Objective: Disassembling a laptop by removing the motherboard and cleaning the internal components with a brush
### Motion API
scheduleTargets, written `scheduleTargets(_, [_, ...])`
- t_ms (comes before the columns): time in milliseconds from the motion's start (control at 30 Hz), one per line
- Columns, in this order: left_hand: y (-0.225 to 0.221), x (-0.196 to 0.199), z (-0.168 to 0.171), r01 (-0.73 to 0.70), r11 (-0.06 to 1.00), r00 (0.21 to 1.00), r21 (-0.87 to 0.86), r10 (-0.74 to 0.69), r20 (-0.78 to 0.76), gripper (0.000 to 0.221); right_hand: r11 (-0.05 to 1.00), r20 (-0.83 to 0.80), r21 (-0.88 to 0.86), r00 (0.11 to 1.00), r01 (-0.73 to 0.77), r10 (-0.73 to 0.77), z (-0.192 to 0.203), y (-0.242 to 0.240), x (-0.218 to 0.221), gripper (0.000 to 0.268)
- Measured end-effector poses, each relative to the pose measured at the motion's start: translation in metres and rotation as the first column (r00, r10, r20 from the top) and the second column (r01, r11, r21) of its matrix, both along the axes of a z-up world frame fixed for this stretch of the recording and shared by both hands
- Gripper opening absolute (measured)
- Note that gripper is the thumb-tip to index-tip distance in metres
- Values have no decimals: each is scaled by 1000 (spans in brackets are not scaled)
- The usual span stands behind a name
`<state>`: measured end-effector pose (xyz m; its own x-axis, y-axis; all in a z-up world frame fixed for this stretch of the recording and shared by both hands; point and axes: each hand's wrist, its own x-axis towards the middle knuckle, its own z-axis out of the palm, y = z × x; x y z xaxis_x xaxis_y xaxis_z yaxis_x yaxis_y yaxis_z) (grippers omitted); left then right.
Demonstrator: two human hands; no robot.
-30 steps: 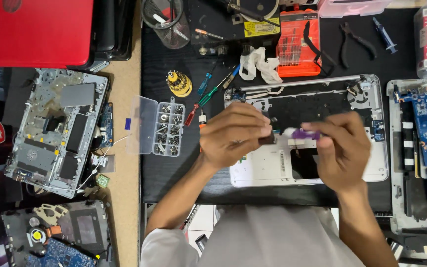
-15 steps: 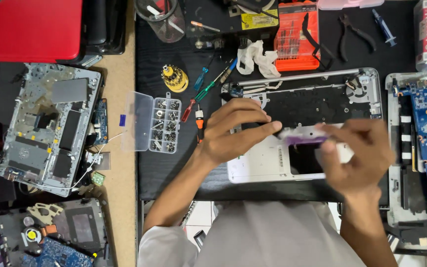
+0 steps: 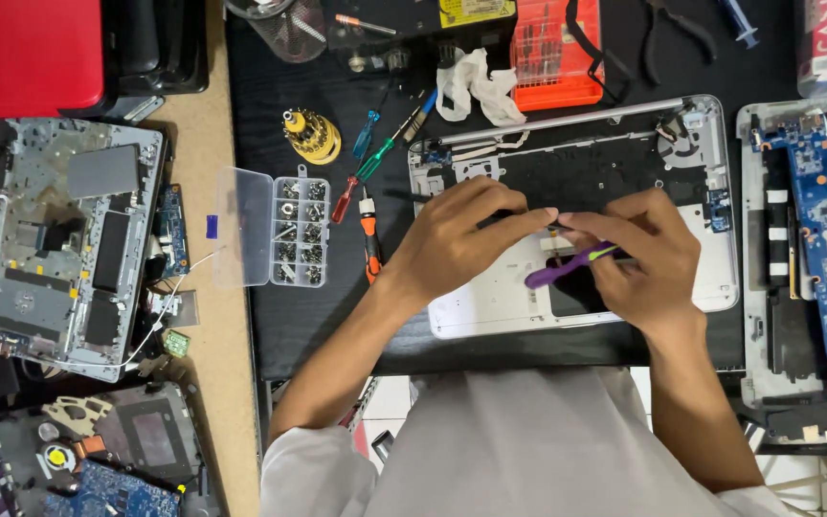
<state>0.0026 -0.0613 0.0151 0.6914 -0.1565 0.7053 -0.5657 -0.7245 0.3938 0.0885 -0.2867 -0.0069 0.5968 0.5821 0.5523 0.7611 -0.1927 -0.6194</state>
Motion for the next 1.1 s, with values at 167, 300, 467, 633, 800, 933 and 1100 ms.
scheduleTargets(167, [15,6,-25,-17,996,987,93,32,-158,45,999,-32,11,998,53,-53,-2,-21,17,37])
scheduleTargets(300, [29,8,-14,-12,1000,986,-12,10,-166,15,973,-224,70,954,219,-198,4,-32,18,30])
scheduleTargets(467, [32,7,-22,-13,997,952,-77,-11,-306,11,970,-215,149,964,193,-158,-18,-41,32,16])
scheduleTargets(633, [33,10,-34,-39,996,936,76,63,-347,14,960,-299,103,928,262,-221,-25,-40,33,1])
scheduleTargets(800, [34,9,-34,-41,996,934,80,67,-352,16,950,-163,-63,936,304,-311,-7,-36,26,32])
scheduleTargets(933, [35,7,-36,-40,993,921,108,78,-380,18,915,-33,-164,925,369,-379,-11,-41,14,25])
scheduleTargets(1100, [37,12,-40,-46,993,933,112,83,-350,9,848,6,-202,866,491,-500,-31,-41,-1,19])
